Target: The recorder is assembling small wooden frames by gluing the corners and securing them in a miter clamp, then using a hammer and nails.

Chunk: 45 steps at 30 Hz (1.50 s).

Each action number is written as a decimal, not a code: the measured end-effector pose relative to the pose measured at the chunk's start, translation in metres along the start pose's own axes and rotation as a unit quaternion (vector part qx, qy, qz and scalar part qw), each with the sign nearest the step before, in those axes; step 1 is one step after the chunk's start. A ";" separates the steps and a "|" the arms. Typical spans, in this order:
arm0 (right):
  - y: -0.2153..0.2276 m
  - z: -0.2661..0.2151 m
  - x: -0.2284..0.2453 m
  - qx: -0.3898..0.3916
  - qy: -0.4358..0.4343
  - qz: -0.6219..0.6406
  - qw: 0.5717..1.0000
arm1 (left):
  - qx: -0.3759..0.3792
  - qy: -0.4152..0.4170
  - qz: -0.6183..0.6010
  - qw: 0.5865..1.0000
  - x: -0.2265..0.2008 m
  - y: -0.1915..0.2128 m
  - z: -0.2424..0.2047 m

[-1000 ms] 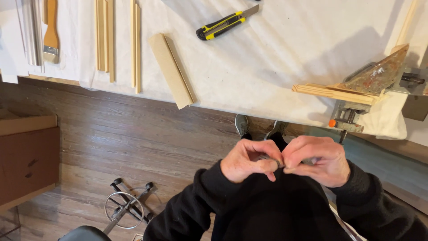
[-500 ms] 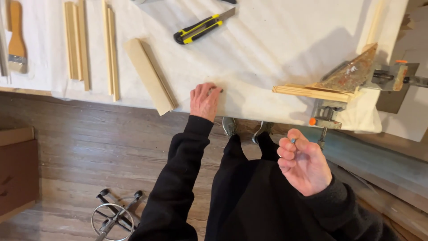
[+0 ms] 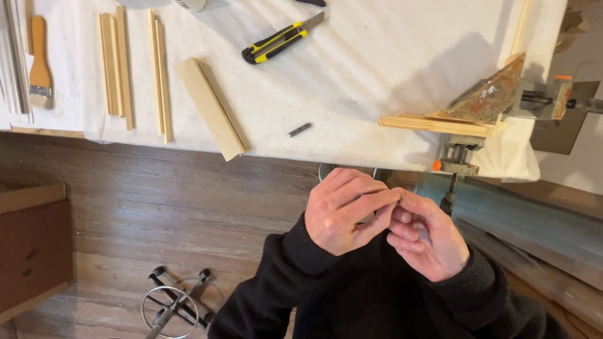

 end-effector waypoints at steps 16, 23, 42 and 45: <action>-0.018 -0.028 -0.004 0.035 0.058 -0.189 0.980 | 0.012 -0.060 0.051 0.997 -0.026 0.014 -0.001; -0.022 -0.039 -0.010 0.066 0.056 -0.209 0.974 | -0.052 -0.098 0.053 0.992 -0.029 0.022 -0.010; -0.022 -0.066 -0.005 0.095 -0.022 -0.196 0.976 | 0.005 0.059 -0.089 0.994 -0.062 0.049 -0.035; -0.022 -0.079 0.008 0.106 0.077 -0.368 0.921 | 0.032 0.069 -0.120 0.990 -0.065 0.037 -0.030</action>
Point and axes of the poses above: each hand's wrist, its own z-axis towards the middle knuckle, its own y-axis out of the back of the hand, x = y × z, the point moved 1 cm from there along z, towards the middle knuckle, and after that the axes turned 12 degrees about z, right-handed, at the moved point
